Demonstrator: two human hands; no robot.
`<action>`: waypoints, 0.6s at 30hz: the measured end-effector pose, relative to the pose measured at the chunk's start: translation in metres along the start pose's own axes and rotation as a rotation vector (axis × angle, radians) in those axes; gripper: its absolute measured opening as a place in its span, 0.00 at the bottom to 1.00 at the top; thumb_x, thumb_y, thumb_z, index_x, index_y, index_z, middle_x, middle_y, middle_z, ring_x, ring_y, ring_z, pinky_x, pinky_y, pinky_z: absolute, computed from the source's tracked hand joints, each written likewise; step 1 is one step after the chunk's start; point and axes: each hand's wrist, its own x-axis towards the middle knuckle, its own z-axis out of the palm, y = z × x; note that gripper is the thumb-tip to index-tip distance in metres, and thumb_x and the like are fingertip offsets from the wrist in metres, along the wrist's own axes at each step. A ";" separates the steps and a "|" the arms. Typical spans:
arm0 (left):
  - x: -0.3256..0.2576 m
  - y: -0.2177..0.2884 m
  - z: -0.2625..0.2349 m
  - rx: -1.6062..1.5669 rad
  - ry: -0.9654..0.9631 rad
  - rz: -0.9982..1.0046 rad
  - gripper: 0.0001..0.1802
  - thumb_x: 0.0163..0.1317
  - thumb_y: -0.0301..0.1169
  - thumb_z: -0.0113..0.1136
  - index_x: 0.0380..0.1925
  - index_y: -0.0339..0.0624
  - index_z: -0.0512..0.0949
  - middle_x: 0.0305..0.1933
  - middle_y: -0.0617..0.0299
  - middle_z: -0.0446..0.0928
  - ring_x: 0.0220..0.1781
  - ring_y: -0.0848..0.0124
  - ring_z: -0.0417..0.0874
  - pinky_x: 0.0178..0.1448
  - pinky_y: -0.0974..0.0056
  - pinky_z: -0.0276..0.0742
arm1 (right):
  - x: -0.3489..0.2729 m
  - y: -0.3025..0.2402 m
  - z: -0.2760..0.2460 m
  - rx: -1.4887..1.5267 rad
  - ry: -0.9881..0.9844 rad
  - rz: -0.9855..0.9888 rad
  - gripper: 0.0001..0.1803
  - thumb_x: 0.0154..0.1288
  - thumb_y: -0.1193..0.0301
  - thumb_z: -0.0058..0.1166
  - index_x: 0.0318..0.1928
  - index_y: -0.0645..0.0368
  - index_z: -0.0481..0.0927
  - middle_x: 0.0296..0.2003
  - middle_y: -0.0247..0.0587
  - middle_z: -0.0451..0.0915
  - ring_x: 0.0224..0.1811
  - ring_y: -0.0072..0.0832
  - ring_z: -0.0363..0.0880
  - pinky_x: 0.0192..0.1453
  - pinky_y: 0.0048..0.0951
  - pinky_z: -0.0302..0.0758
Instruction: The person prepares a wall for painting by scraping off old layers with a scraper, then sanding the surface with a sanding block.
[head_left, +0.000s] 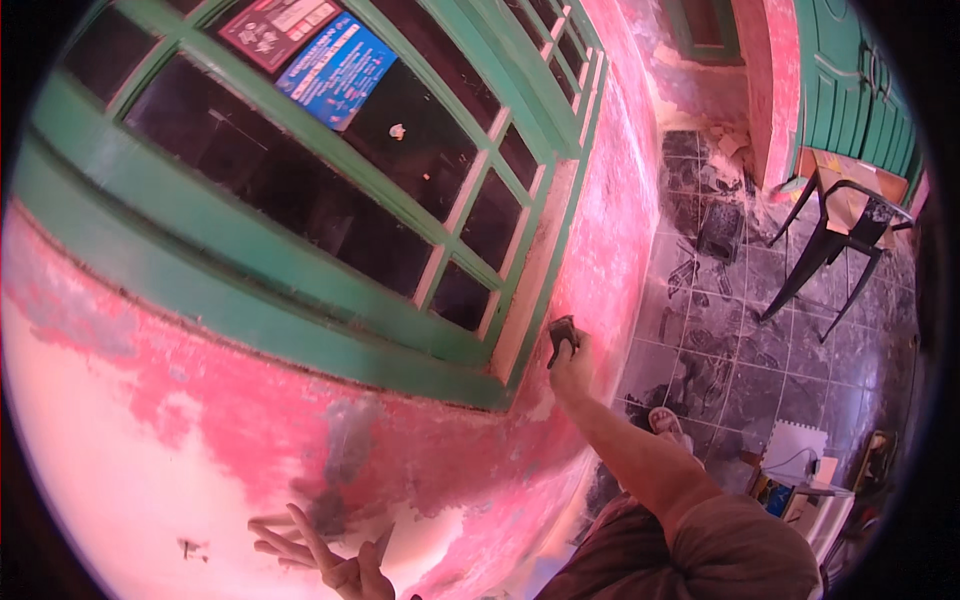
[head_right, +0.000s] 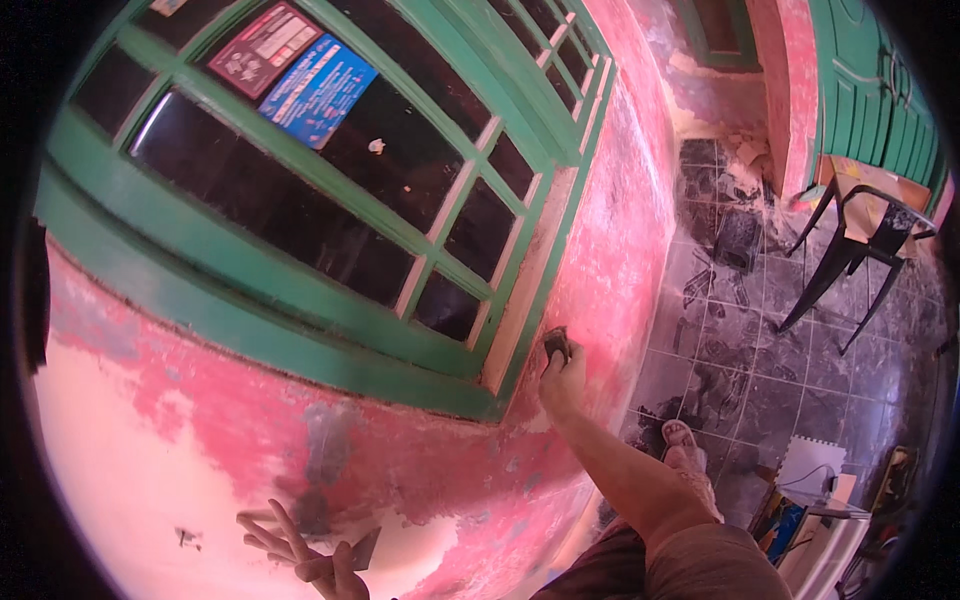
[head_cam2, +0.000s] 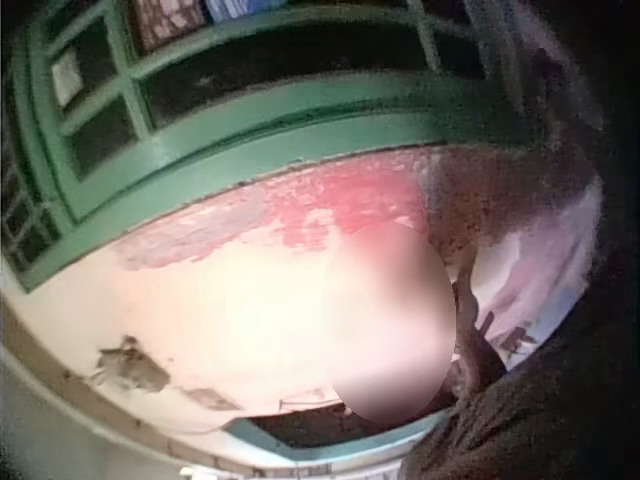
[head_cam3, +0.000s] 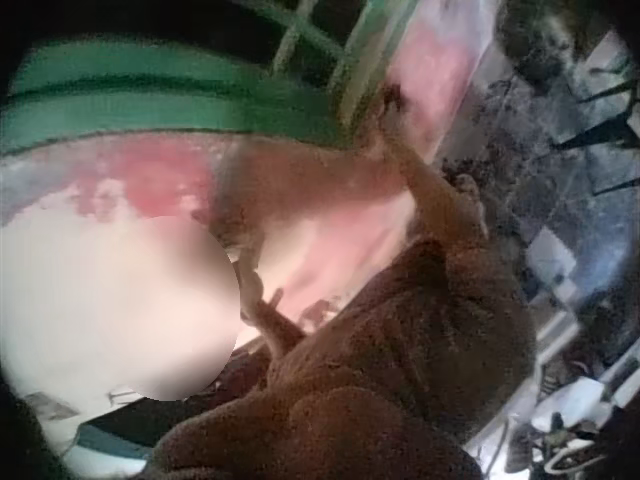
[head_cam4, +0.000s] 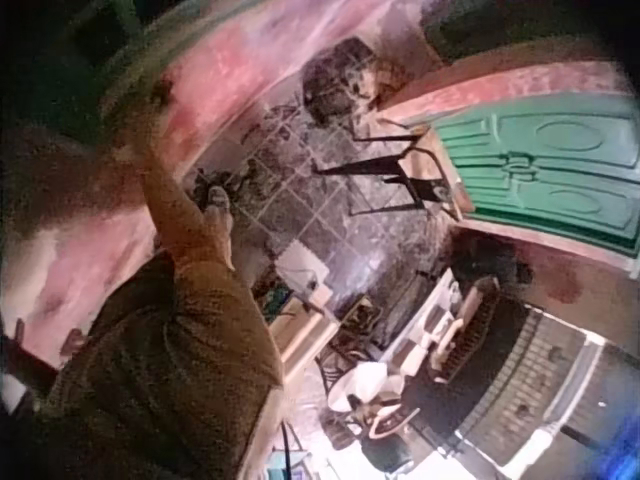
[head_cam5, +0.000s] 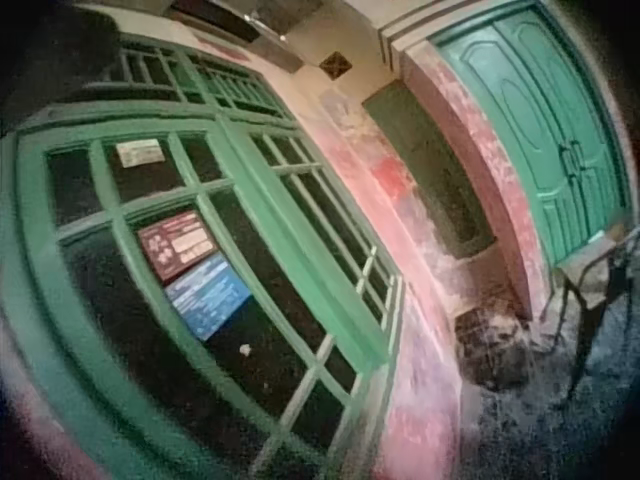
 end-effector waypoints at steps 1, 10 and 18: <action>0.002 -0.002 0.004 0.049 -0.012 -0.024 0.42 0.61 0.29 0.59 0.74 0.30 0.56 0.76 0.28 0.51 0.80 0.34 0.55 0.77 0.34 0.60 | 0.000 -0.002 0.009 -0.001 0.035 -0.055 0.18 0.79 0.70 0.45 0.63 0.63 0.71 0.54 0.53 0.80 0.54 0.42 0.82 0.61 0.42 0.76; 0.025 -0.002 0.028 0.388 -0.064 -0.276 0.49 0.68 0.41 0.59 0.79 0.35 0.43 0.77 0.18 0.36 0.79 0.25 0.47 0.73 0.26 0.60 | 0.040 0.005 0.027 -0.079 0.053 0.013 0.15 0.81 0.69 0.47 0.60 0.63 0.71 0.50 0.52 0.81 0.55 0.40 0.81 0.60 0.39 0.76; 0.039 0.020 0.047 0.401 -0.133 -0.479 0.57 0.74 0.51 0.59 0.83 0.39 0.32 0.77 0.09 0.23 0.79 0.16 0.40 0.69 0.19 0.60 | 0.175 -0.026 0.028 0.109 0.111 -0.030 0.17 0.76 0.68 0.52 0.57 0.67 0.73 0.49 0.60 0.81 0.54 0.50 0.81 0.58 0.46 0.75</action>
